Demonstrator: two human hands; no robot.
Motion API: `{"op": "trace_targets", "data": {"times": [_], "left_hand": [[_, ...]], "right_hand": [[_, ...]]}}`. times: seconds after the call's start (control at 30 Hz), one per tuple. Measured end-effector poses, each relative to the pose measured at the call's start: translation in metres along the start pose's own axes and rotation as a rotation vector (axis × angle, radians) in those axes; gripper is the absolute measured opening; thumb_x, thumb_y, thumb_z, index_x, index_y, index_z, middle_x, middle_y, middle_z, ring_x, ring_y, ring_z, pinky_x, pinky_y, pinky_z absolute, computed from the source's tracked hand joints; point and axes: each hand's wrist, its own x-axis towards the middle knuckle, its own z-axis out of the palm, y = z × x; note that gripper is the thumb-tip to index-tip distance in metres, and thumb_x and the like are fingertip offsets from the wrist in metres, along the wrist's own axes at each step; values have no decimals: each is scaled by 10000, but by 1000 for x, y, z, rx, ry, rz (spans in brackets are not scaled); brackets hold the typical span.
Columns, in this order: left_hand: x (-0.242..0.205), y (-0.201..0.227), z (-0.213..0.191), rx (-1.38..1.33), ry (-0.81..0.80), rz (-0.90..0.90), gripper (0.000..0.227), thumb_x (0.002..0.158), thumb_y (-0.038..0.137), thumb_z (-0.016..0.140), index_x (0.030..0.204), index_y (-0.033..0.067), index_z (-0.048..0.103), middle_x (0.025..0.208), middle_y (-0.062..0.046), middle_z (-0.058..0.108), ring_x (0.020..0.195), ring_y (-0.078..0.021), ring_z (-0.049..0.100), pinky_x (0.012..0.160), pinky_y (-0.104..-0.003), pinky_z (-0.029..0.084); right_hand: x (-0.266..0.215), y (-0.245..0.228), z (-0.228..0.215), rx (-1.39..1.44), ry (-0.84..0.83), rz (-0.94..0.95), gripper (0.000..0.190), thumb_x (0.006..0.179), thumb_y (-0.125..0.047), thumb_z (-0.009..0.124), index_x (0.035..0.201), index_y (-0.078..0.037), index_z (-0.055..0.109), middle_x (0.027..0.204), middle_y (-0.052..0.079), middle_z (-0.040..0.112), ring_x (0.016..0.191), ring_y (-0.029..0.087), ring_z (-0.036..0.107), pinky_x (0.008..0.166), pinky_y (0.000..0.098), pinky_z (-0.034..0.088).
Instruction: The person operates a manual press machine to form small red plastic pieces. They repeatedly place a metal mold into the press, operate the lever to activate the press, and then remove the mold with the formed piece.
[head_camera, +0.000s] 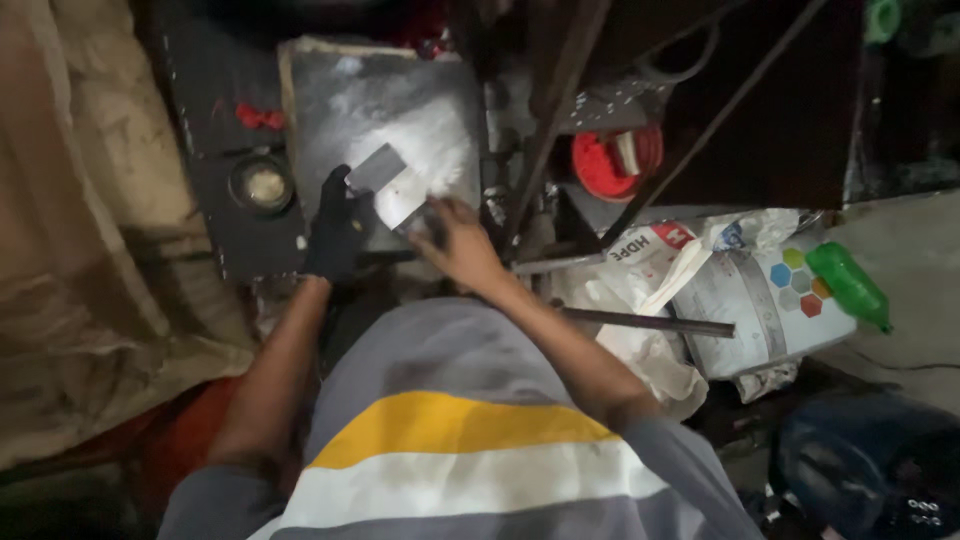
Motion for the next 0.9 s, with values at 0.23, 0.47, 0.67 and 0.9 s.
{"op": "trace_targets", "data": {"times": [0.23, 0.47, 0.67, 0.9], "left_hand": [[35, -29, -22, 452, -18, 391, 354, 1172, 318, 498, 1348, 38, 626, 1321, -228, 654, 1207, -417, 634, 1013, -469, 513], [94, 20, -21, 747, -526, 9, 446, 897, 340, 667, 1250, 67, 655, 1114, -222, 692, 1006, -405, 674, 842, -488, 522], [70, 121, -25, 674, -282, 306, 633, 734, 296, 755, 1309, 56, 643, 1150, -227, 713, 951, -402, 699, 765, -482, 542], [14, 192, -24, 574, -10, 353, 738, 737, 341, 829, 1338, -6, 578, 1128, -226, 706, 952, -403, 704, 808, -494, 549]], "right_hand": [[77, -15, 67, -319, -160, 246, 1173, 620, -496, 895, 1484, 98, 371, 1136, 246, 634, 1028, 403, 638, 863, 482, 541], [97, -13, 31, -67, -303, 390, 1039, 541, -455, 900, 1401, -25, 507, 1201, 195, 678, 1078, 356, 677, 919, 453, 542], [70, -23, 19, 104, -28, 387, 1139, 528, -406, 913, 1477, -21, 416, 1338, 226, 632, 1187, 368, 653, 1035, 420, 523], [43, 5, 60, 320, 368, 4, 998, 770, -48, 818, 1603, -48, 269, 1534, 242, 525, 1429, 363, 558, 1210, 422, 462]]}}
